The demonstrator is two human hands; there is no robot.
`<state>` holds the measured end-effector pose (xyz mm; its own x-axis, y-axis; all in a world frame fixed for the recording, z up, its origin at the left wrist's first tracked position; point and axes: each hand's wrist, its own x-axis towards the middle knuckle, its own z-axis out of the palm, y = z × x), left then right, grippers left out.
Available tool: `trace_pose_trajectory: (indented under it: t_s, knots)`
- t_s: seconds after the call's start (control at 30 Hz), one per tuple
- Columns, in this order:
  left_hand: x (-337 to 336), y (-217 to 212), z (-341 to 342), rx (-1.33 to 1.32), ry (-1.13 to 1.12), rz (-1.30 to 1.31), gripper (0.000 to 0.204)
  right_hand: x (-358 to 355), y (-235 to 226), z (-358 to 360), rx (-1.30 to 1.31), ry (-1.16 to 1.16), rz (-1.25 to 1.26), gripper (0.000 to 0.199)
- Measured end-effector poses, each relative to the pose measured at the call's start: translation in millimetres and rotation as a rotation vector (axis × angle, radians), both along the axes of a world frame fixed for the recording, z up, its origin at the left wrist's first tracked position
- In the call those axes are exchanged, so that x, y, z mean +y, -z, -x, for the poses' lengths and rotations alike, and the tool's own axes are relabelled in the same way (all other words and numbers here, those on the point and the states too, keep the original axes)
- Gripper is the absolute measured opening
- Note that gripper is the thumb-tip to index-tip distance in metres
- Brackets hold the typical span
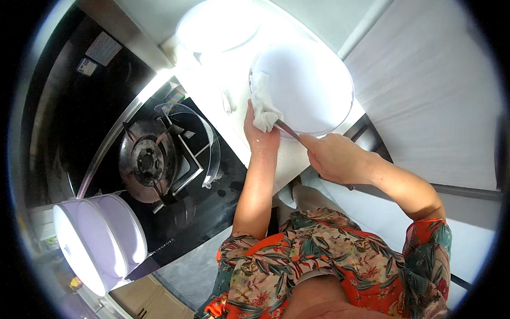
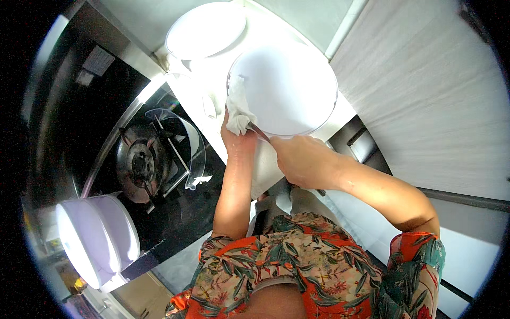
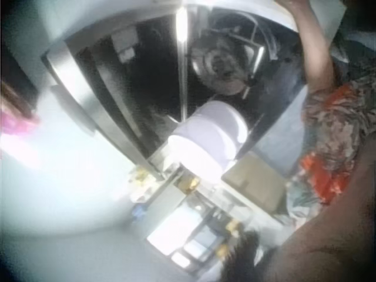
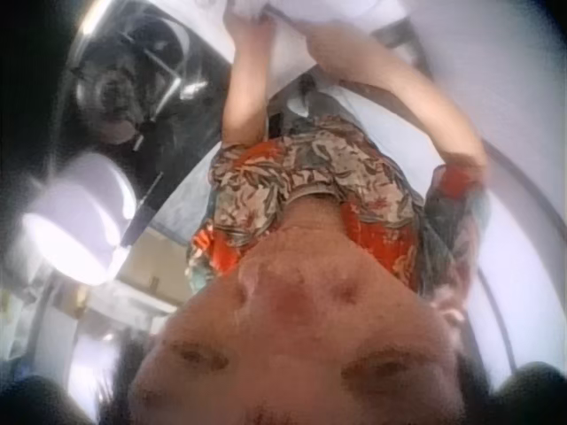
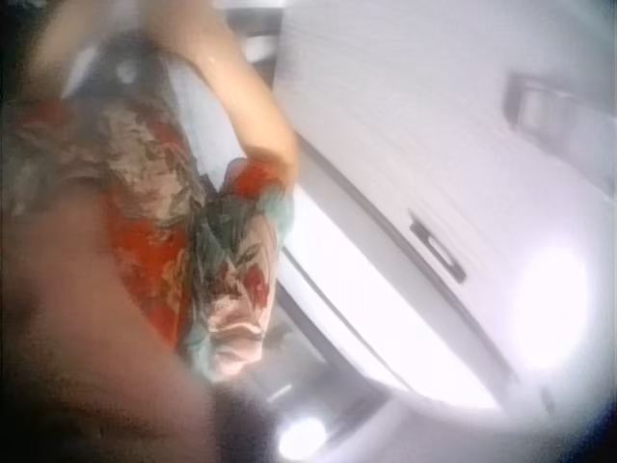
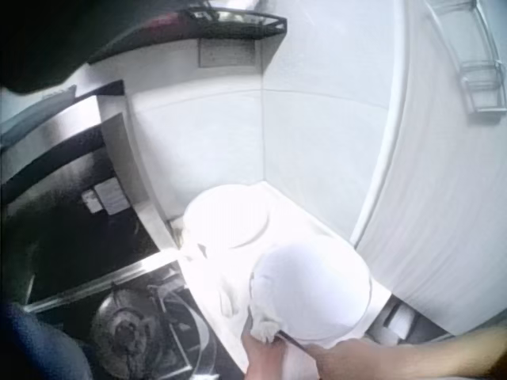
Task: The person washes a white plastic lid in a sink and then uses a knife and a cloth to remove residue and wipe down the surfaces of the lid and a white plastic container.
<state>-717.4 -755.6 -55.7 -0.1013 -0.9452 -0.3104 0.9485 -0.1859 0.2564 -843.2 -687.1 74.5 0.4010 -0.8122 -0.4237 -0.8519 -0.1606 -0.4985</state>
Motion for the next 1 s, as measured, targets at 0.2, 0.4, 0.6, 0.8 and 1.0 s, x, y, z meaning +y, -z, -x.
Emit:
trace_pose_trajectory:
  t_s: [0.2, 0.4, 0.6, 0.8, 1.0]
  knots:
    - [-4.0, 8.8, 5.7, -0.088, 0.032, 0.007, 0.027, -38.8, 13.2, -14.2, -0.024, 0.049, 0.123, 0.013]
    - [-12.0, 46.9, -8.8, -0.04, 0.072, 0.283, 0.028, -28.0, -10.7, -0.4, 0.059, -0.041, -0.021, 0.017]
    - [-10.9, 0.0, 3.8, -0.211, 0.063, -0.055, 0.037, -1.6, -50.4, 50.8, 0.411, -0.22, -0.193, 0.021]
    - [-11.2, -13.1, 10.6, -0.203, 0.025, 0.005, 0.04, -1.5, -54.8, 80.5, 0.434, -0.376, -0.054, 0.018]
    - [-8.5, -18.7, 17.4, -0.312, 0.044, -0.121, 0.037, -6.5, -14.0, 51.5, 0.129, -0.324, -0.006, 0.024]
